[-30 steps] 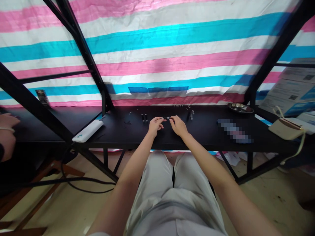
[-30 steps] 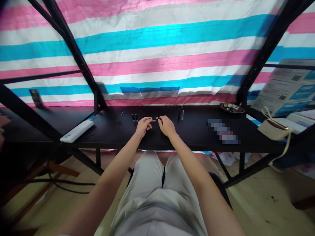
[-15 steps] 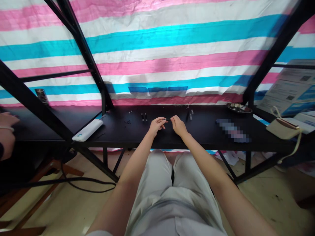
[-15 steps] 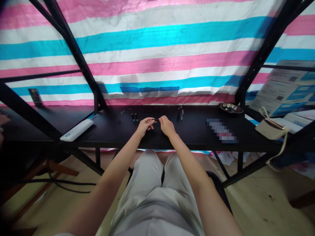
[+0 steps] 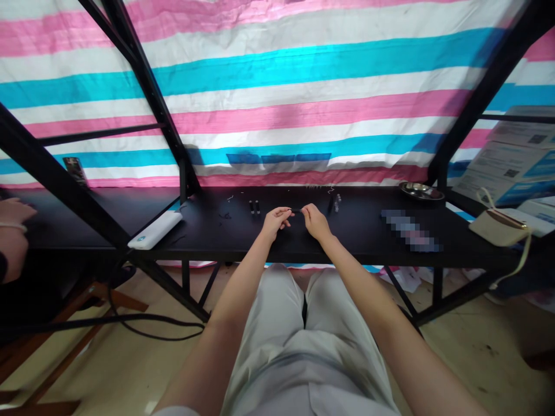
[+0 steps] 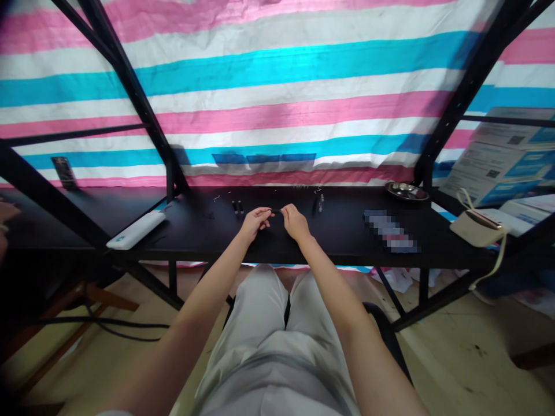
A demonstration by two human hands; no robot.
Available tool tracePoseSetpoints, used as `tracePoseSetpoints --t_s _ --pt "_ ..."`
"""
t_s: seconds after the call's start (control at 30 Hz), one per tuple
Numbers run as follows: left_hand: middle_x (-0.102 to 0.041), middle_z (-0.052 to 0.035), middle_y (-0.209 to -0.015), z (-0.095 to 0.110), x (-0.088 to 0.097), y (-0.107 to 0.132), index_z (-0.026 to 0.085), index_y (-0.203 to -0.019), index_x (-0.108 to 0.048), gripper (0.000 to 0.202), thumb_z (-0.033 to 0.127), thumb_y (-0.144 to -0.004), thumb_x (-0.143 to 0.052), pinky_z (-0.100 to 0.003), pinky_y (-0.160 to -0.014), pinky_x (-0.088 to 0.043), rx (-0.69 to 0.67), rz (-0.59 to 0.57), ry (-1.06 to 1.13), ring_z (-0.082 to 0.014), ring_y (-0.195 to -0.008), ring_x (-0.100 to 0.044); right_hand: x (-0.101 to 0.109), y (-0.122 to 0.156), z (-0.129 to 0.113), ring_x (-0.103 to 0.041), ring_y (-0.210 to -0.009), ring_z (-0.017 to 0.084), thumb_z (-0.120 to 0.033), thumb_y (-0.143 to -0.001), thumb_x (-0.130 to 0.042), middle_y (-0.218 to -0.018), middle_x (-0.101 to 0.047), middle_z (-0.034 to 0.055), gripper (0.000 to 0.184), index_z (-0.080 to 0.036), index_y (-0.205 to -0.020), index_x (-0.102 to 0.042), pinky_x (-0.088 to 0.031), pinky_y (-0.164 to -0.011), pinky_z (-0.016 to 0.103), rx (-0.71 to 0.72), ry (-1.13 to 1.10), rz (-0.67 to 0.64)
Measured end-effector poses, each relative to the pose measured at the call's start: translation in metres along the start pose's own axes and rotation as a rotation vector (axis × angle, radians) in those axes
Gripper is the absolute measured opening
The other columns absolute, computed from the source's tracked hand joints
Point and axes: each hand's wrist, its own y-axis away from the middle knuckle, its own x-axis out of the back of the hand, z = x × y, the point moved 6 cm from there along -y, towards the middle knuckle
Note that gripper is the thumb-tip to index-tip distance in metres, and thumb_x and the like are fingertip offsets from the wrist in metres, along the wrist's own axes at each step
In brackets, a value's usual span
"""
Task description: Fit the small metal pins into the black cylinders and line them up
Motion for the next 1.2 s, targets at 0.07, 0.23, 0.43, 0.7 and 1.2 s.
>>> tracePoseSetpoints --t_s 0.07,0.23,0.43,0.7,1.2 --pt "-0.067 -0.0088 -0.082 -0.001 0.001 0.0 0.011 -0.088 -0.059 0.036 0.033 -0.063 -0.071 -0.016 -0.035 -0.025 0.0 0.005 0.018 -0.0049 -0.042 -0.052 0.001 0.0 0.001 -0.052 -0.072 0.015 -0.037 -0.093 -0.026 -0.087 -0.056 0.0053 0.031 -0.02 -0.088 -0.052 -0.036 -0.064 0.024 0.001 -0.015 0.012" --pt "-0.065 -0.0054 -0.075 -0.002 0.008 -0.003 0.011 -0.085 -0.056 0.033 0.034 -0.065 -0.07 -0.016 -0.034 -0.025 0.014 0.078 0.078 -0.0045 -0.039 -0.05 0.006 -0.001 0.01 -0.051 -0.075 0.016 -0.037 -0.092 -0.026 -0.084 -0.055 0.0051 0.031 -0.02 -0.085 -0.051 -0.038 -0.069 0.025 -0.035 -0.073 0.088" --pt "-0.064 -0.0027 -0.07 -0.004 0.011 -0.001 0.012 -0.086 -0.054 0.031 0.031 -0.067 -0.069 -0.016 -0.035 -0.026 0.035 0.131 0.045 -0.0039 -0.039 -0.048 0.008 -0.002 0.022 -0.051 -0.076 0.016 -0.037 -0.093 -0.024 -0.082 -0.056 0.0049 0.033 -0.019 -0.083 -0.05 -0.038 -0.072 0.026 -0.087 -0.113 0.136" --pt "-0.066 -0.0054 -0.071 -0.003 -0.008 0.003 0.009 -0.086 -0.058 0.029 0.028 -0.066 -0.069 -0.016 -0.037 -0.026 0.004 -0.135 -0.113 -0.0054 -0.042 -0.052 -0.011 0.001 0.002 -0.054 -0.075 0.014 -0.036 -0.091 -0.033 -0.087 -0.058 0.0039 0.028 -0.02 -0.088 -0.055 -0.039 -0.068 0.023 0.047 -0.07 -0.143" --pt "-0.057 0.0016 -0.056 -0.002 -0.009 0.005 0.012 -0.083 -0.054 0.02 0.027 -0.074 -0.063 -0.016 -0.034 -0.024 0.008 -0.115 -0.132 -0.0067 -0.039 -0.053 -0.023 0.006 -0.005 -0.054 -0.071 0.013 -0.024 -0.085 -0.046 -0.084 -0.062 0.0044 0.013 -0.018 -0.084 -0.058 -0.034 -0.06 0.022 0.153 0.096 -0.34"
